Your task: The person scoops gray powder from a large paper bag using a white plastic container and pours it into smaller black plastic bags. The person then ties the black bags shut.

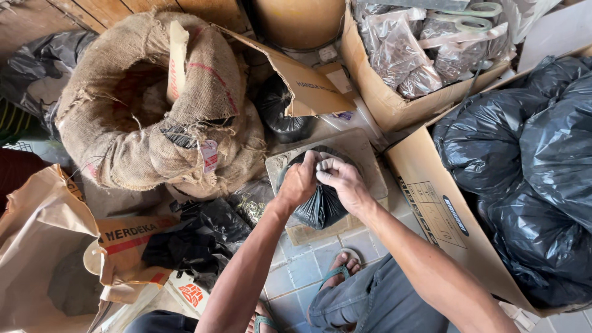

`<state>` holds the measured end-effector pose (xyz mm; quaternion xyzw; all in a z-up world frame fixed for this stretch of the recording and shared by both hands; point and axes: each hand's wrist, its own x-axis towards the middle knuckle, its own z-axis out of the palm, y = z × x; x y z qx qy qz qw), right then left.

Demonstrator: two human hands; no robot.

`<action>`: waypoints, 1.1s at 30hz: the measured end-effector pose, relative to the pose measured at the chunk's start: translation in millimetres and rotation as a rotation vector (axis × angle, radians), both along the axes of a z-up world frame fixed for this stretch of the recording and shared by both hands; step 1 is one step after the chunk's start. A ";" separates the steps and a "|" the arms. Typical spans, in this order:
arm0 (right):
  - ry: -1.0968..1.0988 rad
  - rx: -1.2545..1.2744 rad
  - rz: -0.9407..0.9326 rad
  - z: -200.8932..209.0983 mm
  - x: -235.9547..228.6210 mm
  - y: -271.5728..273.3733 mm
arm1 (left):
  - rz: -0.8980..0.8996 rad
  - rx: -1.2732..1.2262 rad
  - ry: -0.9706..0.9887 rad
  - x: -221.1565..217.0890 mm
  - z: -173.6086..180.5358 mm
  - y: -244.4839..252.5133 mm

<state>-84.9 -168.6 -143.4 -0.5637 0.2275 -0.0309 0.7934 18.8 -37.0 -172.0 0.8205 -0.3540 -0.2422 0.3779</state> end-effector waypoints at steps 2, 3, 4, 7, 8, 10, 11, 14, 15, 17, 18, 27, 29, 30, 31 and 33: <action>0.031 -0.023 -0.031 -25.8 4.1 -2.1 | -0.023 0.032 -0.019 2.9 -14.7 2.3; 0.063 -0.046 -0.062 -39.0 6.4 -3.4 | -0.047 0.063 -0.036 4.5 -22.4 3.2; 0.063 -0.045 -0.059 -39.9 8.0 -4.5 | -0.043 0.065 -0.036 2.9 -9.7 3.9; 0.132 -0.263 -0.093 -44.6 7.0 -7.2 | -0.060 0.050 -0.022 -3.2 14.7 6.9; 0.158 -0.357 -0.074 -45.6 7.1 -10.0 | -0.071 0.031 -0.004 -2.0 15.6 6.3; 0.181 -0.454 -0.058 -40.9 8.0 -13.0 | -0.083 0.010 0.012 0.0 19.1 6.6; 0.199 -0.493 -0.040 -35.4 9.0 -12.8 | -0.095 -0.007 0.031 1.0 21.3 7.8; 0.261 -0.552 -0.016 -35.0 9.4 -12.2 | -0.113 -0.053 0.052 0.4 14.5 13.1; 0.301 -0.577 -0.016 -36.8 11.5 -13.8 | -0.121 -0.086 0.048 1.9 10.5 13.4; 0.339 -0.584 -0.033 -37.7 9.2 -16.2 | -0.110 -0.136 0.052 1.5 18.1 13.4; 0.376 -0.589 -0.055 -38.2 7.9 -17.9 | -0.103 -0.186 0.055 1.6 21.8 12.7; 0.293 -0.222 0.226 -79.9 -0.8 -11.3 | -0.044 -0.238 0.087 10.0 -8.4 11.1; 0.274 -0.154 0.221 -65.9 -3.0 -14.7 | -0.033 -0.254 0.087 7.6 -7.5 10.8; 0.257 -0.088 0.216 -58.6 -3.8 -17.0 | -0.021 -0.271 0.089 6.9 -6.9 10.1; 0.255 -0.087 0.215 -68.5 -2.1 -20.2 | -0.022 -0.271 0.087 -1.4 1.4 9.9; 0.275 0.022 0.191 -88.9 0.1 -25.9 | 0.049 -0.367 0.013 -19.7 17.3 10.7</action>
